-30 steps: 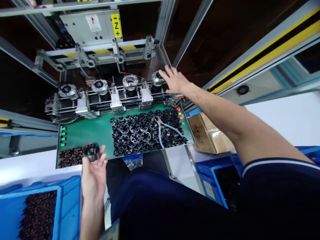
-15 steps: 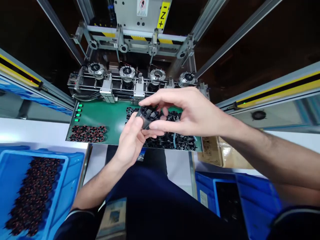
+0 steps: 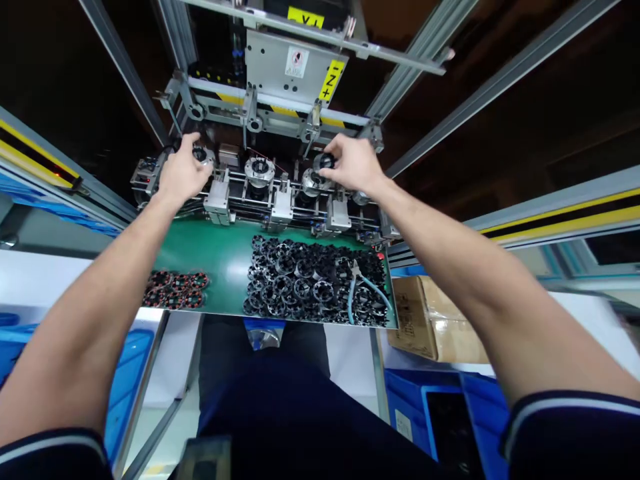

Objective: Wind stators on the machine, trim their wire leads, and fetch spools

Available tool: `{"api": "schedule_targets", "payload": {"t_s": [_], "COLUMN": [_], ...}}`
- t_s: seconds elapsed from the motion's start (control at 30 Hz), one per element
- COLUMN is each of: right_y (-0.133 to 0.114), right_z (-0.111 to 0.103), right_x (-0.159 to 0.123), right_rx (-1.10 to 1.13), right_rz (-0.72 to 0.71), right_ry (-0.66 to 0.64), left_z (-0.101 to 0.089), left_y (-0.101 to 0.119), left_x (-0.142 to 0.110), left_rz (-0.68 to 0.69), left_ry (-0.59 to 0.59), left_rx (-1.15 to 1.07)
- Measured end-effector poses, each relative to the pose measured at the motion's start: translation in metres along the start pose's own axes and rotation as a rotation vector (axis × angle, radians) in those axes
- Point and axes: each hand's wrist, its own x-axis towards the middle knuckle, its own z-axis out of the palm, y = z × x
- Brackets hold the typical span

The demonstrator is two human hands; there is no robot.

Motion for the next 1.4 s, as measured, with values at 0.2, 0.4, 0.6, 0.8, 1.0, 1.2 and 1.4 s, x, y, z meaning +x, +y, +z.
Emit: {"api": "schedule_targets", "payload": {"t_s": [0.2,0.4,0.6,0.8,1.0,1.2,1.4], "right_y": [0.014,0.033,0.047,0.034,0.031,0.103,0.168], "right_z": [0.021,0.011,0.012,0.065,0.064,0.000,0.017], "right_x": [0.015,0.039,0.044,-0.030,-0.031,-0.056,-0.109], "right_rx": [-0.308,-0.225,-0.162,-0.451,-0.438,-0.265,-0.438], "right_rz": [-0.036,-0.182,-0.170,-0.051,0.006,-0.039,0.244], "right_ry": [-0.199,-0.335,-0.368,-0.263,-0.328,-0.050,-0.168], "left_z": [0.010,0.021,0.019,0.021,0.000,0.026,0.109], "left_y": [-0.034,-0.034,-0.034,-0.034,-0.008,0.071,0.089], "left_x": [0.020,0.013,0.017,0.018,0.034,0.013,-0.019], "left_rz": [-0.099,-0.119,-0.112,-0.202,-0.203,0.074,0.054], "left_ry": [-0.097,-0.031,-0.082,-0.338,-0.516,-0.263,-0.429], "left_rx": [0.291,0.213,0.330,0.827,0.970,0.964,0.909]}}
